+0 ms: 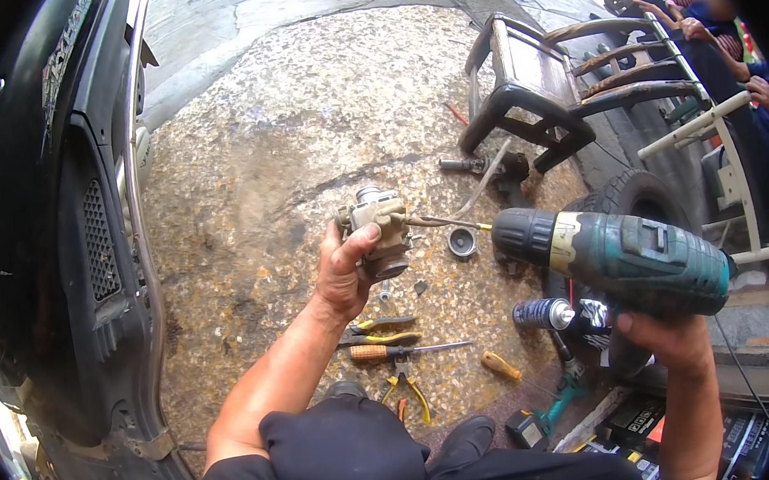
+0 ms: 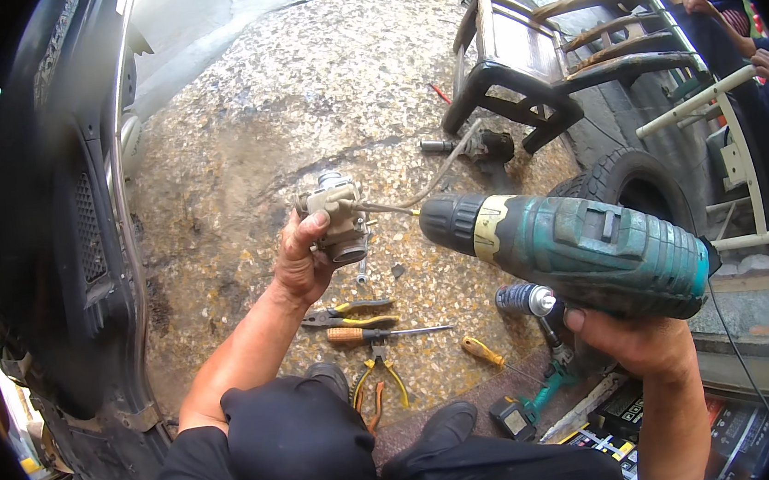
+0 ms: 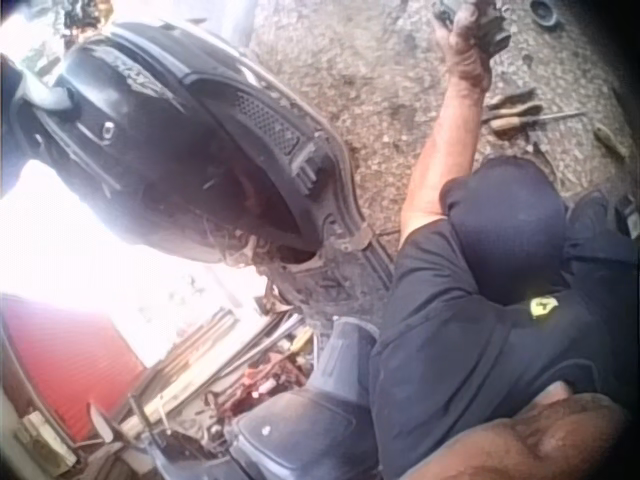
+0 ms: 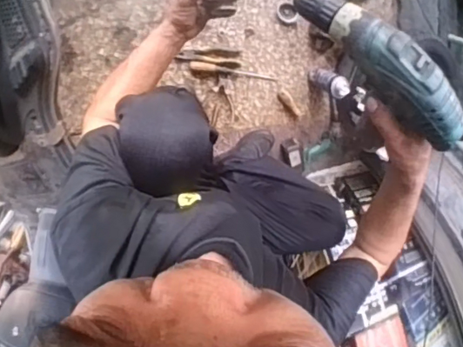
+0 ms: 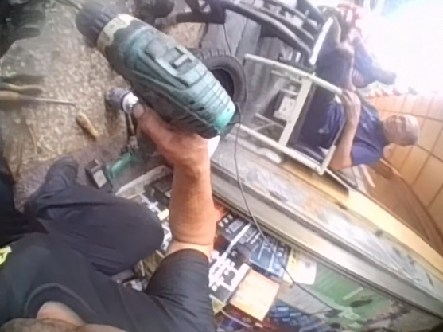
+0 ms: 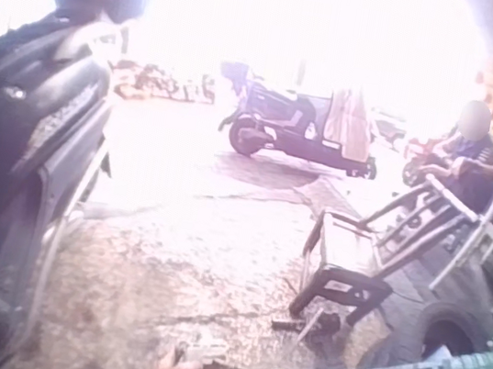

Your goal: The person disassembles a scooter carburetor, cleans internal parts with a cloth, and uses a cordless drill to remove and reinsert screws. The person handles the carburetor body, a small metal cover, and a drill, working on the ground in a motorcycle repair shop.

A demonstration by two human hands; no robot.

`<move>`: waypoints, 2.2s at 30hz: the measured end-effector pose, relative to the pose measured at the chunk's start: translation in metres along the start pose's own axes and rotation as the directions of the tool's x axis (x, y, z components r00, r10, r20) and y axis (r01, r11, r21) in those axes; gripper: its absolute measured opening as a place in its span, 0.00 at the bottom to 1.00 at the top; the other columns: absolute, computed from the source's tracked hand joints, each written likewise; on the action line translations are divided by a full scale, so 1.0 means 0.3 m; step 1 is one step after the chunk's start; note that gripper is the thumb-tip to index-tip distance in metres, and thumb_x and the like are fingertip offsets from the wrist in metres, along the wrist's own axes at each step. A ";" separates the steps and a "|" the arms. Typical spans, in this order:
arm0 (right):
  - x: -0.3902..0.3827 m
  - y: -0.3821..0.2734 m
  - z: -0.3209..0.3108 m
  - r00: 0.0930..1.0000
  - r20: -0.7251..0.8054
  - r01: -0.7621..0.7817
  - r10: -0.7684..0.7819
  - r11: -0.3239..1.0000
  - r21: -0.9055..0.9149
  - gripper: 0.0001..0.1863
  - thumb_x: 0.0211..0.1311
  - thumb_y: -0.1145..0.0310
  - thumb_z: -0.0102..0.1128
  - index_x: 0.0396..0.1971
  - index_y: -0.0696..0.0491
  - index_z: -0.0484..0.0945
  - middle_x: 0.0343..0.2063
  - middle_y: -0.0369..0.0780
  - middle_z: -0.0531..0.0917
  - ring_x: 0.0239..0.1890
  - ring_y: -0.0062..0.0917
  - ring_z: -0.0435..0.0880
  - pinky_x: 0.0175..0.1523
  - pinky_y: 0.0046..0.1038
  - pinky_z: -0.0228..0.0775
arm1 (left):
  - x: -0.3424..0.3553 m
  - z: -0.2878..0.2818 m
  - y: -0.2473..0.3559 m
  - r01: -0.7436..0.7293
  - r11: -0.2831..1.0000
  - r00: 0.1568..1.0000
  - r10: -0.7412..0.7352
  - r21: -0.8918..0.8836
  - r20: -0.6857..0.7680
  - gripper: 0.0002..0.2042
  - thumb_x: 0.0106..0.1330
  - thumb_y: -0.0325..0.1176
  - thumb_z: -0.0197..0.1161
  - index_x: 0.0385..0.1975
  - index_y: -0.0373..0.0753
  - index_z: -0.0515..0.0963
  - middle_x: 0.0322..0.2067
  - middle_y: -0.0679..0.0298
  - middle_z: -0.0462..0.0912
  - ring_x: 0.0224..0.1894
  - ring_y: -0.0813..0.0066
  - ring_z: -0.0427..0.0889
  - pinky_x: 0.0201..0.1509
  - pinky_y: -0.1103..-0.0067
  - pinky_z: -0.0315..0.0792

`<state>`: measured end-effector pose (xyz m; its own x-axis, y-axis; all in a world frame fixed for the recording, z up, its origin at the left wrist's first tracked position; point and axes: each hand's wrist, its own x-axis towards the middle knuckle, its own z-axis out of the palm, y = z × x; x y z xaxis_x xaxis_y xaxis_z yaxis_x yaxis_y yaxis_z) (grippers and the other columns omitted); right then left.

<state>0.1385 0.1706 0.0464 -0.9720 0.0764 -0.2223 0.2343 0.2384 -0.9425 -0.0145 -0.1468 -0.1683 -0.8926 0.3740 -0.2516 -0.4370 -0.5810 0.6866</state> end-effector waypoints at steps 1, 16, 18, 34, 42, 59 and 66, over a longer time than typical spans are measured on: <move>0.001 -0.003 -0.001 1.000 0.011 0.025 -0.025 1.000 -0.007 0.37 0.51 0.86 0.71 0.64 0.58 0.71 0.56 0.44 0.82 0.59 0.33 0.81 0.66 0.37 0.73 | 0.002 -0.001 -0.004 0.000 1.000 1.000 0.000 0.003 -0.007 0.32 0.58 0.44 0.74 0.60 0.38 0.72 0.46 0.62 0.83 0.44 0.70 0.86 0.49 0.69 0.85; -0.008 -0.040 -0.005 0.995 0.092 0.034 -0.025 0.994 -0.103 0.36 0.51 0.85 0.72 0.63 0.60 0.72 0.56 0.45 0.83 0.58 0.32 0.82 0.64 0.36 0.76 | 0.024 0.002 0.032 -0.081 0.996 0.993 0.078 0.029 0.088 0.35 0.55 0.48 0.72 0.60 0.35 0.73 0.46 0.57 0.85 0.45 0.67 0.86 0.49 0.68 0.84; -0.006 -0.048 0.003 0.995 0.091 0.049 -0.039 0.993 -0.107 0.36 0.52 0.84 0.72 0.63 0.60 0.71 0.55 0.45 0.83 0.58 0.32 0.82 0.63 0.36 0.76 | 0.023 0.007 0.041 -0.075 0.996 0.994 0.070 0.056 0.085 0.35 0.54 0.47 0.73 0.60 0.34 0.74 0.46 0.56 0.86 0.45 0.67 0.87 0.50 0.68 0.84; 0.040 -0.111 0.059 0.998 0.062 0.023 -0.004 0.952 -0.304 0.24 0.53 0.81 0.73 0.52 0.59 0.82 0.45 0.39 0.87 0.47 0.24 0.84 0.54 0.29 0.77 | 0.011 0.045 0.021 -0.107 0.981 0.994 0.104 0.162 0.028 0.38 0.53 0.44 0.75 0.62 0.34 0.69 0.50 0.56 0.83 0.49 0.66 0.86 0.54 0.68 0.82; 0.042 -0.122 0.057 0.992 0.040 -0.108 0.123 0.955 -0.277 0.24 0.54 0.81 0.73 0.53 0.59 0.81 0.44 0.39 0.87 0.46 0.23 0.84 0.53 0.28 0.77 | 0.014 0.042 0.018 -0.115 0.978 0.993 0.110 0.176 0.033 0.39 0.52 0.44 0.77 0.62 0.35 0.68 0.50 0.56 0.83 0.50 0.64 0.85 0.55 0.66 0.82; 0.107 -0.126 0.056 0.852 0.398 0.520 -0.340 0.474 -0.710 0.36 0.40 0.67 0.82 0.55 0.59 0.81 0.45 0.47 0.88 0.46 0.39 0.89 0.54 0.35 0.79 | 0.035 0.023 -0.006 -0.148 0.891 0.979 0.193 0.430 -0.063 0.45 0.44 0.42 0.85 0.59 0.30 0.64 0.50 0.51 0.81 0.51 0.63 0.83 0.58 0.69 0.80; 0.149 -0.165 0.118 0.904 0.400 0.402 -0.152 0.624 -0.670 0.37 0.35 0.62 0.80 0.53 0.53 0.82 0.39 0.47 0.88 0.39 0.44 0.88 0.45 0.35 0.79 | 0.050 0.007 -0.019 -0.141 0.791 0.974 0.219 0.595 -0.060 0.48 0.41 0.45 0.88 0.58 0.31 0.65 0.50 0.51 0.82 0.52 0.62 0.82 0.61 0.70 0.77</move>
<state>0.0827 0.1279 0.0742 -0.9215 -0.3549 -0.1575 -0.2316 0.8280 -0.5106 -0.0251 -0.1365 -0.1745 -0.9718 0.1930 -0.1356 -0.1536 -0.0820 0.9847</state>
